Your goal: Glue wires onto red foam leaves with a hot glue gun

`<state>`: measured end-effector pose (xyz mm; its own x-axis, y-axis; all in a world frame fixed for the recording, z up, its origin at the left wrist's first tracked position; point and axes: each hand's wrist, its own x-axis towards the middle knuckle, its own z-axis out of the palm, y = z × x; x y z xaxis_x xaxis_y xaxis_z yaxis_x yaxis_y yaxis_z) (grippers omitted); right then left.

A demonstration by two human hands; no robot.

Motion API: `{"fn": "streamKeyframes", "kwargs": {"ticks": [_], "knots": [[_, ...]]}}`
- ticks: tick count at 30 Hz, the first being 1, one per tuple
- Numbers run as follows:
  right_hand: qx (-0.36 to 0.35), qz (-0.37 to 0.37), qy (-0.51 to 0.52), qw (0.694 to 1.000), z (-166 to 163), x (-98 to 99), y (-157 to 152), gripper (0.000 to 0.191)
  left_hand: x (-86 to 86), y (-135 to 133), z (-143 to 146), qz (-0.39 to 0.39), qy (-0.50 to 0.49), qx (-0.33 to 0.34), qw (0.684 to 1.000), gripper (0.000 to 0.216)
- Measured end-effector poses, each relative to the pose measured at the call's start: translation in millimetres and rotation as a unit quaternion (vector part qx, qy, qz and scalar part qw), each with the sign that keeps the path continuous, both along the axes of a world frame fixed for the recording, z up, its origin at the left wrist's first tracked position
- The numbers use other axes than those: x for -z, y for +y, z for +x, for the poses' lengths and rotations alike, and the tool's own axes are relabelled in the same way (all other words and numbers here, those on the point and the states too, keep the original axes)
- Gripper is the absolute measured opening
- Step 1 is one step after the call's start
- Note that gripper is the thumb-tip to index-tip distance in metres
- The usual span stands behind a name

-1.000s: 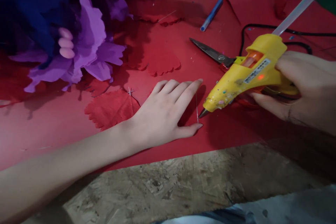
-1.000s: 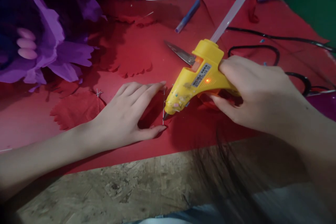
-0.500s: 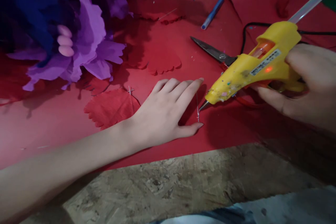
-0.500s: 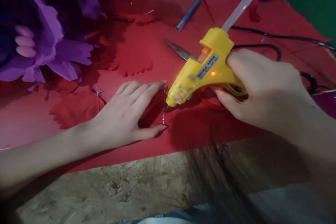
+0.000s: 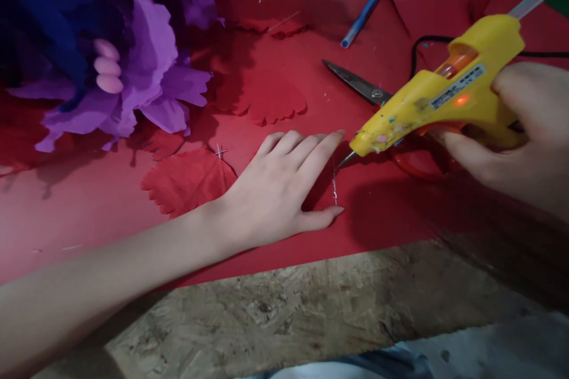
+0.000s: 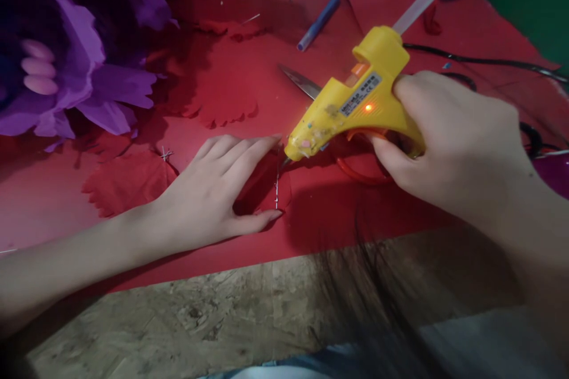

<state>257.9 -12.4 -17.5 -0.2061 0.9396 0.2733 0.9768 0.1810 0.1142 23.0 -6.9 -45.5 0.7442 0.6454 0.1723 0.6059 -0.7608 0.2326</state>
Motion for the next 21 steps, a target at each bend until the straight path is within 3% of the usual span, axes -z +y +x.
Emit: {"fn": "streamKeyframes", "kwargs": {"ticks": [6,14,21], "knots": [[0.011,0.019,0.001,1.000,0.0,-1.1,-0.8,0.037,-2.1,0.4,-0.5,-0.004,0.007,0.001,1.000,0.068],[-0.002,0.013,-0.010,1.000,-0.9,1.1,0.3,0.034,-1.7,0.2,-0.2,-0.002,0.005,0.002,1.000,0.068],[0.013,0.004,0.004,1.000,-3.4,-0.2,-2.9,0.053,-0.8,-0.1,-0.3,0.004,0.001,0.003,1.000,0.068]]}}
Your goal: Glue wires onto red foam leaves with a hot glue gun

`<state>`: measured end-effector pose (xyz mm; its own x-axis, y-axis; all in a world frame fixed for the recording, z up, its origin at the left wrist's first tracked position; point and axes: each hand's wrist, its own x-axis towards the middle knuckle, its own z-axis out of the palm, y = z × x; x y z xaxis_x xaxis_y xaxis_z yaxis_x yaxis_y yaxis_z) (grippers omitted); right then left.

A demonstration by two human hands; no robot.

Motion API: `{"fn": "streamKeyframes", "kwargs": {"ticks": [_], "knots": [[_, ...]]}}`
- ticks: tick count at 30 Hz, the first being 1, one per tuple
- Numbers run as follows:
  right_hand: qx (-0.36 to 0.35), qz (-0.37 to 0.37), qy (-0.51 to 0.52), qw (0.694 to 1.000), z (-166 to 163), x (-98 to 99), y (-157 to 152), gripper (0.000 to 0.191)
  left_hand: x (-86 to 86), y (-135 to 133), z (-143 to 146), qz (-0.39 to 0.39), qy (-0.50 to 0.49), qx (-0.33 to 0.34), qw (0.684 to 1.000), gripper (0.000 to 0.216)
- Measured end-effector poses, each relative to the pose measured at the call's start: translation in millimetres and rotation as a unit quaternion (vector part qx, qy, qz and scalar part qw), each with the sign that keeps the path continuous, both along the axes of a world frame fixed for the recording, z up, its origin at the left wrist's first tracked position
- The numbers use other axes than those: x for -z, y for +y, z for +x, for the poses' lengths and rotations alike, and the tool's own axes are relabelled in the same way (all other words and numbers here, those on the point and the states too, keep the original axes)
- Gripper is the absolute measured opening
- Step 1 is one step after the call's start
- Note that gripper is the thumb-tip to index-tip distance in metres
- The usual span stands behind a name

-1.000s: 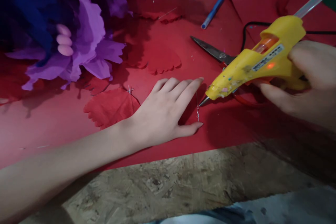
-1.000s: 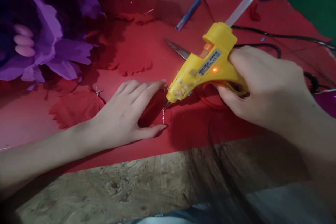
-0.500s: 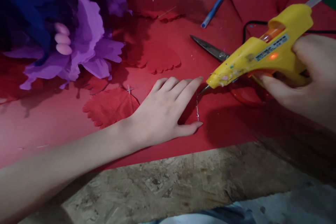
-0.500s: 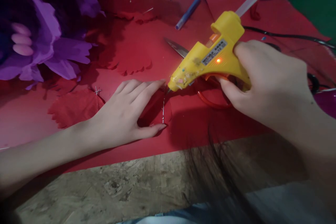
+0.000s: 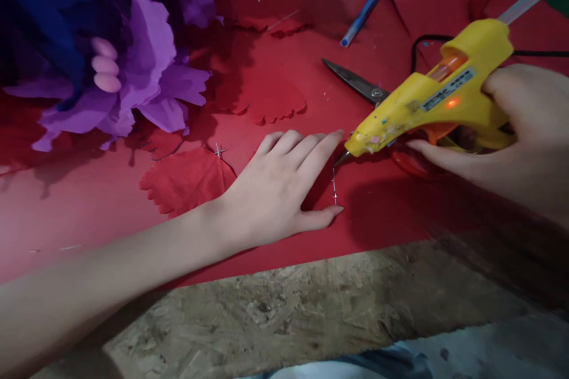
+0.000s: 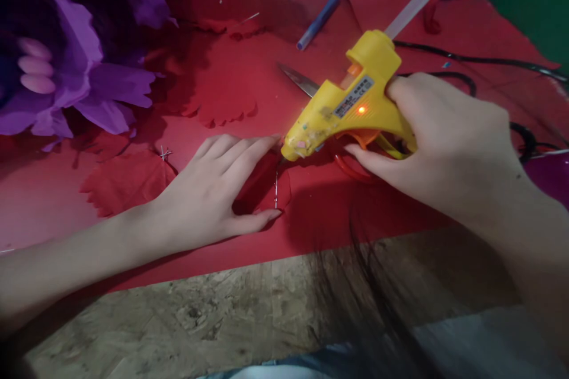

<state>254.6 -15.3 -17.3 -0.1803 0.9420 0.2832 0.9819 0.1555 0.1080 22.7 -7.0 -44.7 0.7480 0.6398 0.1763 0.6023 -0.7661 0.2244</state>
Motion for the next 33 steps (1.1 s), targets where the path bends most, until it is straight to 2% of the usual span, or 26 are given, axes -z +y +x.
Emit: {"fn": "streamKeyframes", "kwargs": {"ticks": [3,7,14,19,26,33], "knots": [[-0.036,-0.012,0.015,0.999,2.5,-0.6,2.2,0.061,0.6,0.4,-0.2,0.003,0.000,0.001,1.000,0.067],[-0.071,-0.007,0.010,0.997,4.8,-1.5,3.5,0.062,0.0,0.4,-0.6,-0.003,-0.003,0.002,1.000,0.067],[0.011,-0.040,0.026,0.999,2.6,-1.0,4.0,0.067,0.5,0.4,0.1,-0.012,0.001,-0.001,1.000,0.068],[-0.069,-0.001,0.012,0.998,4.3,0.1,3.7,0.063,0.7,0.6,-0.3,-0.007,-0.001,0.000,1.000,0.067],[-0.085,-0.003,-0.002,0.996,5.7,1.2,0.0,0.066,-0.2,-0.3,0.0,-0.013,0.000,-0.004,1.000,0.065],[-0.012,-0.022,0.024,0.999,1.5,-1.0,-0.5,0.073,0.1,0.0,-0.2,-0.010,0.006,-0.002,1.000,0.067]]}}
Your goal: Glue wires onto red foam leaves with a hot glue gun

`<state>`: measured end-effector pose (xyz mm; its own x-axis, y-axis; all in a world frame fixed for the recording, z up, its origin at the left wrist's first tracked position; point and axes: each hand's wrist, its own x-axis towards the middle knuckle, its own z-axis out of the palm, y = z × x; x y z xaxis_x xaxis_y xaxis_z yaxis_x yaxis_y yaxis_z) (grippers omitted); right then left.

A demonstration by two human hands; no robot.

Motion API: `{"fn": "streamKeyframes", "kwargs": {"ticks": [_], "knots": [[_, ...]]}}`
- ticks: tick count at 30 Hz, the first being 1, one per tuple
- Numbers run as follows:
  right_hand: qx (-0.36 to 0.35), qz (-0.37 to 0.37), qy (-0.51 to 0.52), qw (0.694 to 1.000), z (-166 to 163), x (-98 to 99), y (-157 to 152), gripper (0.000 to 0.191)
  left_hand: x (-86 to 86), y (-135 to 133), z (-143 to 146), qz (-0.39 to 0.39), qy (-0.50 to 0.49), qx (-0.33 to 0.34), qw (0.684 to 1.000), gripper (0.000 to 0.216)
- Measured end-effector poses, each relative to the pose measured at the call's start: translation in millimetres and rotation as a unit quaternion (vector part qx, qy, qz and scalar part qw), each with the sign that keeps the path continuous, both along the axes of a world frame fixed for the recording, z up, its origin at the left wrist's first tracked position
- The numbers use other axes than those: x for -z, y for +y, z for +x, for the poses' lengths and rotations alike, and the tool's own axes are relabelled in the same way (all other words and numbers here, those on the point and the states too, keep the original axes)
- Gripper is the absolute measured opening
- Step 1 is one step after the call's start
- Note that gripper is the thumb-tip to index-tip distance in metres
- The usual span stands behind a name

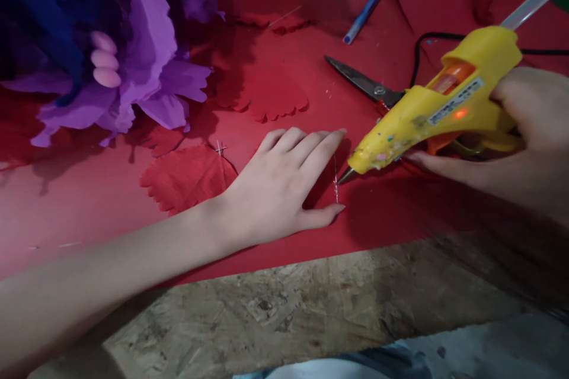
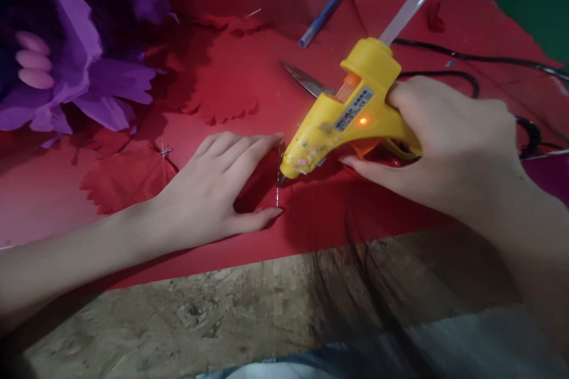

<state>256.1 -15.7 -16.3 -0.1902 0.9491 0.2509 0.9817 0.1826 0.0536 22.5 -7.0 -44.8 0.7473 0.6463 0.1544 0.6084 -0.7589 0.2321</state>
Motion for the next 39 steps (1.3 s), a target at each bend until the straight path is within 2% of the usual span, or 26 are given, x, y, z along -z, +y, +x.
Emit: {"fn": "streamKeyframes", "kwargs": {"ticks": [6,12,17,21,25,29,33,39], "knots": [[-0.061,0.019,-0.014,0.998,1.7,3.4,1.9,0.065,0.8,0.2,0.2,0.001,-0.015,0.003,1.000,0.065],[-0.003,-0.005,-0.002,1.000,0.2,-0.3,3.3,0.071,0.1,0.1,-0.4,0.002,-0.002,0.002,1.000,0.066],[-0.075,0.035,-0.032,0.996,2.1,3.8,2.1,0.066,0.4,0.2,-0.3,-0.001,-0.010,0.003,1.000,0.064],[-0.009,0.007,-0.032,0.999,0.0,4.0,0.5,0.073,1.0,0.6,-0.1,0.011,-0.007,0.005,1.000,0.066],[0.047,-0.008,-0.013,0.999,-5.0,0.6,-1.2,0.070,1.2,0.2,0.0,0.017,-0.005,0.006,1.000,0.067],[0.039,-0.022,-0.001,0.999,-5.2,-1.3,1.7,0.071,1.3,0.2,-0.2,0.019,-0.004,0.007,1.000,0.067],[-0.009,-0.034,0.006,0.999,-1.3,-2.5,3.0,0.073,1.7,0.5,0.0,0.021,-0.003,0.008,1.000,0.067],[0.030,-0.017,0.004,0.999,7.2,8.1,6.6,0.069,1.0,-0.1,0.0,0.017,-0.002,0.007,1.000,0.066]]}}
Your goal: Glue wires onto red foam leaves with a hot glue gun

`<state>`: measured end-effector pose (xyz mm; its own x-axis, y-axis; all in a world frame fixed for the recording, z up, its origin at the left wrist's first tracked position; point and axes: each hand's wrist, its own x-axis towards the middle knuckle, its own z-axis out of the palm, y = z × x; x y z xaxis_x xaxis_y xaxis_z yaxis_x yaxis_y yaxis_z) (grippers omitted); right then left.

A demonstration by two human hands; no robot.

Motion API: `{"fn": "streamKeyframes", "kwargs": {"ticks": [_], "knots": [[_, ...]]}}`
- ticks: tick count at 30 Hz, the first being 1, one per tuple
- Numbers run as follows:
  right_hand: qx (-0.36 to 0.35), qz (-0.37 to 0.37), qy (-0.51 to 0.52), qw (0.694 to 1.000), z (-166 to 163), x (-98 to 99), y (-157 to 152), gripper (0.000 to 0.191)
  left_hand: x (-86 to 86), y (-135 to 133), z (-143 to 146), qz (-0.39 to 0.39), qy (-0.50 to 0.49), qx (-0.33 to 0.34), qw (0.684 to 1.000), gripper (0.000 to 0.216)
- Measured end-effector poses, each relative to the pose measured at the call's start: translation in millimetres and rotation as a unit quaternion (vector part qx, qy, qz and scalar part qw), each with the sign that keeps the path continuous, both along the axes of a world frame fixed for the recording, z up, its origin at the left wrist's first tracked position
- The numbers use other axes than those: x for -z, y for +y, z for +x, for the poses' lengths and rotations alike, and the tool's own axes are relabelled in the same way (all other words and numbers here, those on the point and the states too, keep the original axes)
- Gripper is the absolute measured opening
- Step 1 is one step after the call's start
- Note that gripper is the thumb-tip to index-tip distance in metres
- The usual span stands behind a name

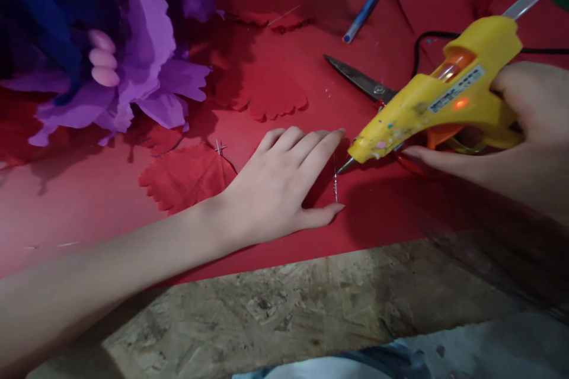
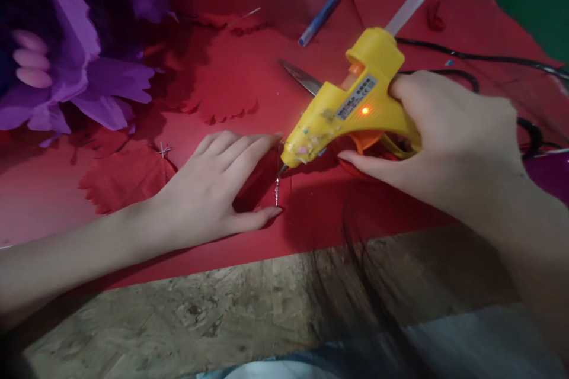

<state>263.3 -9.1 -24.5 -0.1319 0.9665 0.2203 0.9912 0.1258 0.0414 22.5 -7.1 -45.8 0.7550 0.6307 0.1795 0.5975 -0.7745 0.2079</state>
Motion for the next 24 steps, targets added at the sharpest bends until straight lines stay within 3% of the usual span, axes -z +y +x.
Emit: {"fn": "streamKeyframes", "kwargs": {"ticks": [4,8,13,20,24], "knots": [[-0.021,0.032,-0.008,0.999,5.4,6.5,3.9,0.062,-1.2,-0.3,0.0,-0.004,0.004,-0.002,1.000,0.065],[-0.054,0.018,0.010,0.998,6.8,4.9,2.9,0.062,-1.3,0.1,-0.2,-0.002,0.005,-0.001,1.000,0.066],[0.001,0.029,0.008,1.000,-0.3,0.9,3.7,0.065,-1.0,0.3,-0.1,-0.008,0.005,-0.004,1.000,0.064],[0.071,-0.012,0.030,0.997,-13.1,-8.0,-0.5,0.072,0.4,0.2,0.8,0.001,-0.008,-0.001,1.000,0.067],[0.076,-0.005,0.030,0.997,-12.4,-6.3,1.7,0.070,-0.1,-0.1,0.1,-0.007,-0.005,-0.002,1.000,0.067]]}}
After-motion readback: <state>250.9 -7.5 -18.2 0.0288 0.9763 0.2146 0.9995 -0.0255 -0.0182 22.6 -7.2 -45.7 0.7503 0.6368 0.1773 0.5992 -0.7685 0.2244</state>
